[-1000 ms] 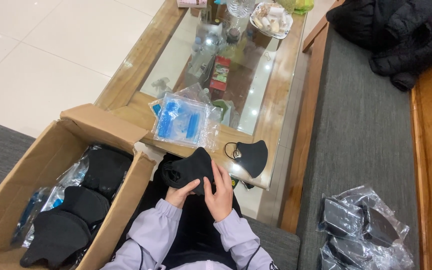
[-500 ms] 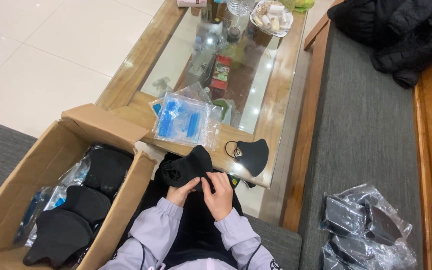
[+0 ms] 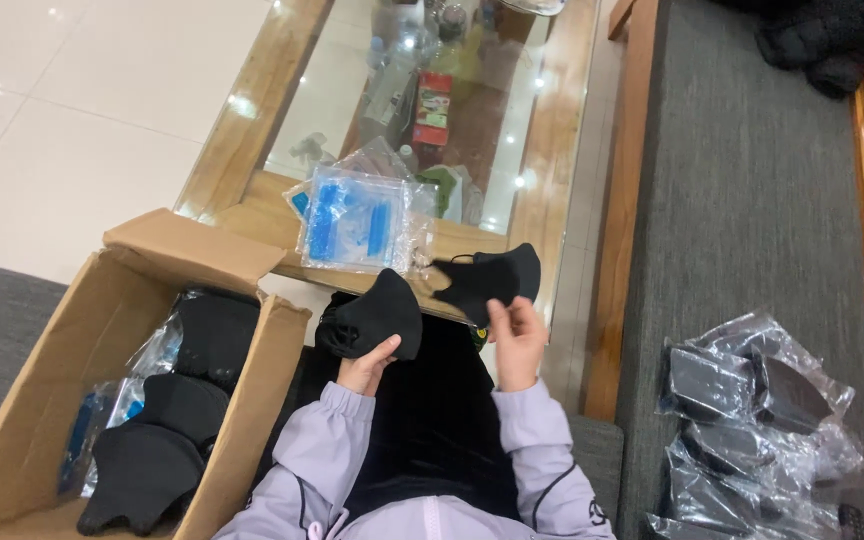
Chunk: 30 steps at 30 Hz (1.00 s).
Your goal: The person is sorting black face masks and placing them into a cardboard box.
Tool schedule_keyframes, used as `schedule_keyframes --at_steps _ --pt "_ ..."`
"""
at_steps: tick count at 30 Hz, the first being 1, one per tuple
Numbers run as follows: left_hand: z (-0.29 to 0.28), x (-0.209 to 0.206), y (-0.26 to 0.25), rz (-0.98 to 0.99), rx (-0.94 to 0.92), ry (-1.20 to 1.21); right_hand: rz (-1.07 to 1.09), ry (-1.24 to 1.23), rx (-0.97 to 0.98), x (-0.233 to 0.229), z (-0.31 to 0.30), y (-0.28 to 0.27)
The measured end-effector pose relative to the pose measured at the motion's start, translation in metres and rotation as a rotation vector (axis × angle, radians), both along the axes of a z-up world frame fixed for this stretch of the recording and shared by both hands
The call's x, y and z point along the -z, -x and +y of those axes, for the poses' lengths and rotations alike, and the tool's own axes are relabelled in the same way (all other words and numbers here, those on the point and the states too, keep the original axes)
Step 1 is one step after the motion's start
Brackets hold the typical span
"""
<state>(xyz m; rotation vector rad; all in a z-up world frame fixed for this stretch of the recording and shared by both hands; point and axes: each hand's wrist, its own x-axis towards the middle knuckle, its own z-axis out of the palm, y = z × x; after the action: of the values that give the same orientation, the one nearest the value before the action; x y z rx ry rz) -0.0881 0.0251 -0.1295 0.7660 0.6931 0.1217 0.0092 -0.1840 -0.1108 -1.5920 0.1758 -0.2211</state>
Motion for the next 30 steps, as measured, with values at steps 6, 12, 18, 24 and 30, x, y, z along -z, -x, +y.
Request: schedule_keyframes --at_steps 6,12,18,24,30 --pt "-0.003 -0.005 0.000 -0.013 -0.017 0.027 0.252 0.052 0.074 -0.031 -0.026 -0.022" --pt "-0.001 -0.009 -0.002 -0.028 -0.031 0.037 0.312 0.346 0.027 -0.021 -0.034 -0.037" --pt "-0.001 0.006 0.000 -0.028 -0.015 0.037 0.208 0.720 0.019 -0.045 -0.030 -0.029" --pt "-0.002 0.013 0.000 -0.017 -0.009 0.028 0.173 0.855 -0.024 -0.042 -0.029 -0.027" --pt "-0.001 0.023 0.003 -0.008 0.009 0.016 0.165 0.873 -0.038 -0.030 -0.033 -0.030"
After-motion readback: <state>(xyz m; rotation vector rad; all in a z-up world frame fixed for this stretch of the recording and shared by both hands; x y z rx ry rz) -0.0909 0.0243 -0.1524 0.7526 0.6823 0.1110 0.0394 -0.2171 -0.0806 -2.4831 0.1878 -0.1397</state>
